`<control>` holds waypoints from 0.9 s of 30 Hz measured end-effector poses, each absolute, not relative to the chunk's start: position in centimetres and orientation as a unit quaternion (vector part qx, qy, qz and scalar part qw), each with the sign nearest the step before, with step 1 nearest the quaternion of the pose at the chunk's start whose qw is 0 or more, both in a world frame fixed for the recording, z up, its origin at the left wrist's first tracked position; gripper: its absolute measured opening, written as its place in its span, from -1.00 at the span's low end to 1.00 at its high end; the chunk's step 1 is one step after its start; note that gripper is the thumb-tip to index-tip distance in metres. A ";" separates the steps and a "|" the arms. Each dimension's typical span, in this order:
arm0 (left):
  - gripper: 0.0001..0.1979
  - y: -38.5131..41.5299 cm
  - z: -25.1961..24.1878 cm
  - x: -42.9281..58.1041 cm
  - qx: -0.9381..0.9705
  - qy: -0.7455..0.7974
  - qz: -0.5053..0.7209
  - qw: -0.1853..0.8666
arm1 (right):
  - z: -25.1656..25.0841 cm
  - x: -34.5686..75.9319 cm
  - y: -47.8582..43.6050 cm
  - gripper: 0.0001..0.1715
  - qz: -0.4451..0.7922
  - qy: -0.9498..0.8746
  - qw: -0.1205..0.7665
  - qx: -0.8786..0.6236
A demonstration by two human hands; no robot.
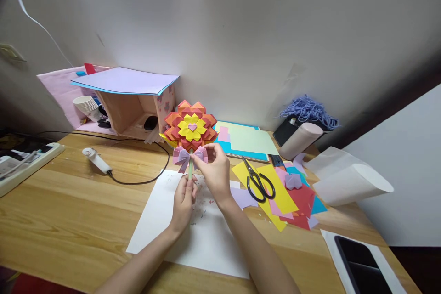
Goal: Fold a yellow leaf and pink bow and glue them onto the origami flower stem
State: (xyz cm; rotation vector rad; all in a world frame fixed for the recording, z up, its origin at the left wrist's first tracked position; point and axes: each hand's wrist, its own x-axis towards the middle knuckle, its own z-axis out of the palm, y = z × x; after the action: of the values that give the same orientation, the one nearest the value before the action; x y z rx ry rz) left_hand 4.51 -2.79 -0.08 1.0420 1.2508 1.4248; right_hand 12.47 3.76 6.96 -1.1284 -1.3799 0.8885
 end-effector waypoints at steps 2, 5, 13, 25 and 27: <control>-0.74 -2.8 0.0 4.5 0.429 0.509 0.583 0.466 | 7.0 12.4 3.7 -0.61 0.369 -0.581 0.546 -0.478; -0.75 -2.8 0.1 4.4 0.433 0.511 0.584 0.459 | 7.0 12.2 3.5 -0.60 0.358 -0.577 0.546 -0.490; -0.75 -2.9 0.5 4.5 0.422 0.503 0.597 0.461 | 6.4 11.5 3.6 -0.34 0.404 -0.516 0.574 -0.492; -0.75 -3.2 0.5 4.6 0.422 0.488 0.604 0.469 | 6.7 11.9 4.0 -0.70 0.624 -0.472 0.464 -0.415; -0.75 -3.2 0.4 4.6 0.420 0.488 0.605 0.468 | 6.6 11.8 3.9 -0.72 0.633 -0.464 0.469 -0.405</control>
State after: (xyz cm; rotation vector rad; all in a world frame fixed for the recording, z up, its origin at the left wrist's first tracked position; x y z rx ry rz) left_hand 4.60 -3.21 0.39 1.0292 1.1979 1.4839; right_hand 11.84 3.94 6.60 -0.9928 -1.1385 1.5523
